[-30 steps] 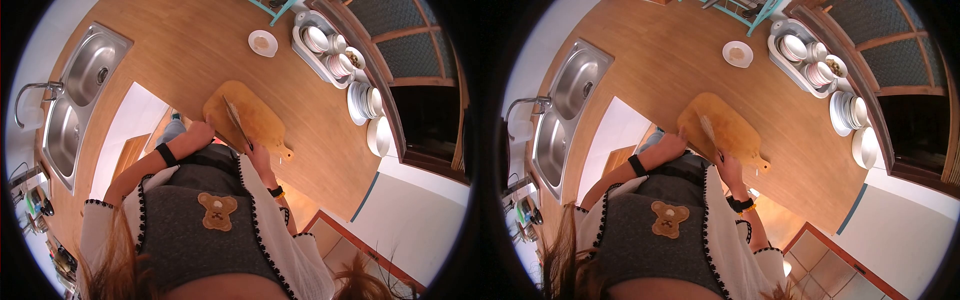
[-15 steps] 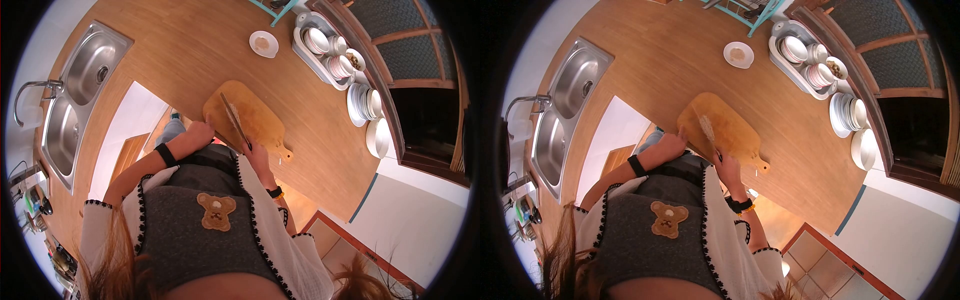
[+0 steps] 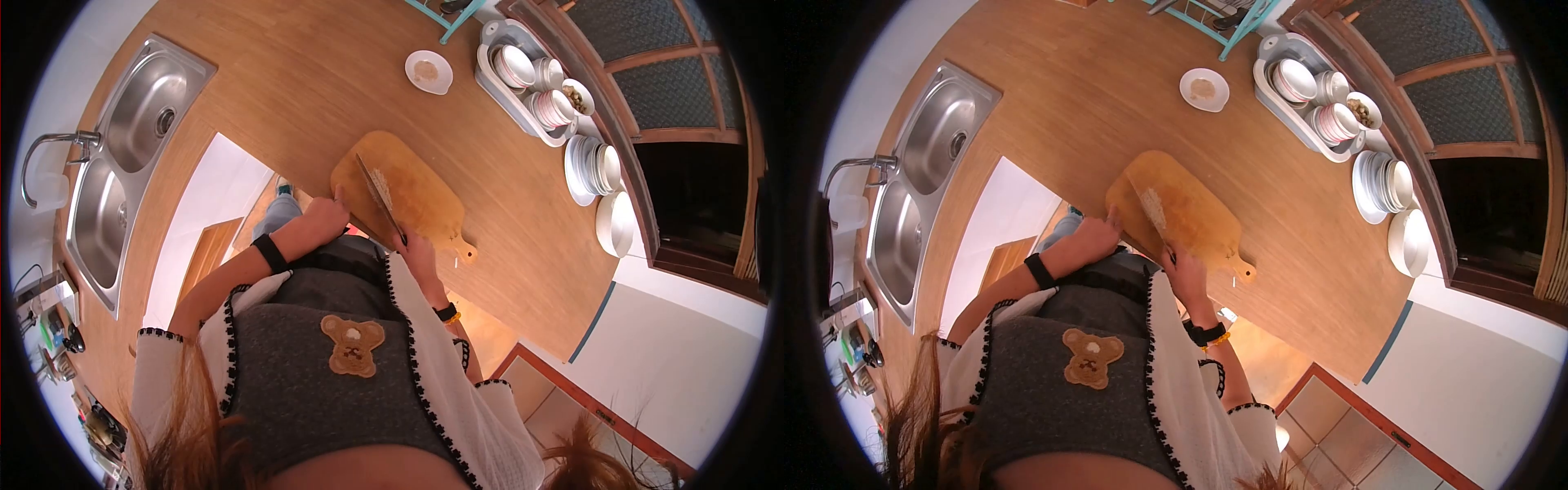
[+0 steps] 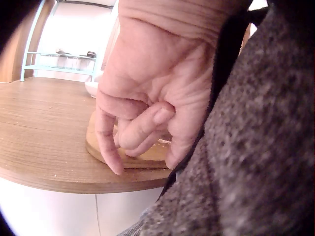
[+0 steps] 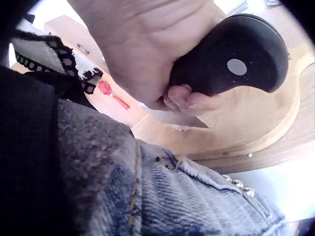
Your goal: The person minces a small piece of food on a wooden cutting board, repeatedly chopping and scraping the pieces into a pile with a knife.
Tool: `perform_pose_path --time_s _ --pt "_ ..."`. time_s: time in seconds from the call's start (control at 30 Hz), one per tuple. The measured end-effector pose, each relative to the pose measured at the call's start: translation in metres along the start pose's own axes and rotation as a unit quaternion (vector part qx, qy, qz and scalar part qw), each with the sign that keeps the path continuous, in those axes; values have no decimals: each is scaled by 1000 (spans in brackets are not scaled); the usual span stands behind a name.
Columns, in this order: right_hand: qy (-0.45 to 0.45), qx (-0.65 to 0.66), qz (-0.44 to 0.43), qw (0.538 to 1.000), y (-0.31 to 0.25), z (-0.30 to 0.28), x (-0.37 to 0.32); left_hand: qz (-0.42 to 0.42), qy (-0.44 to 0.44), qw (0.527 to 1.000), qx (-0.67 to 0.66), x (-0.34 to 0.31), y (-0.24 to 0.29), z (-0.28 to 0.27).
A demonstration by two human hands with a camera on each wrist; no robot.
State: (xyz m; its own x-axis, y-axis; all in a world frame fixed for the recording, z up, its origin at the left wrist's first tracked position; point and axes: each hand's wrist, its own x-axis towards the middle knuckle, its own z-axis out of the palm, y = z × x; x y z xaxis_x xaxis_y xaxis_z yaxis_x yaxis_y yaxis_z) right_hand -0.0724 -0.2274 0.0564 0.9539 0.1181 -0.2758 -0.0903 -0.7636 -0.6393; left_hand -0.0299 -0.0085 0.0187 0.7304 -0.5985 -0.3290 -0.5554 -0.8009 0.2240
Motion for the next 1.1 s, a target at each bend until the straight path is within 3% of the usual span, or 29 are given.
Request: perform_pose_path --time_s 0.4,0.47,0.57,0.7,0.8,0.87,0.97,1.1 --pt "-12 4 6 1000 -2 1 1 -6 26 999 19 -1 -1 5" --pt "-15 18 17 1000 -5 1 -1 12 62 997 36 -8 1 -4" --pt "-6 -5 10 1000 0 5 -1 30 10 998 53 -7 0 3" --pt "-10 17 12 1000 -5 4 -2 28 20 999 17 -17 2 -11" --pt "-5 -1 10 1000 -3 4 1 11 39 999 -7 -9 -2 13" --pt "-19 4 23 1000 -3 6 1 48 103 994 -3 -8 -7 28" --pt "-12 12 13 1000 -4 6 1 31 33 999 -17 -14 3 -16" --pt "-37 21 42 998 -15 3 2 56 82 995 -25 -15 0 -14"
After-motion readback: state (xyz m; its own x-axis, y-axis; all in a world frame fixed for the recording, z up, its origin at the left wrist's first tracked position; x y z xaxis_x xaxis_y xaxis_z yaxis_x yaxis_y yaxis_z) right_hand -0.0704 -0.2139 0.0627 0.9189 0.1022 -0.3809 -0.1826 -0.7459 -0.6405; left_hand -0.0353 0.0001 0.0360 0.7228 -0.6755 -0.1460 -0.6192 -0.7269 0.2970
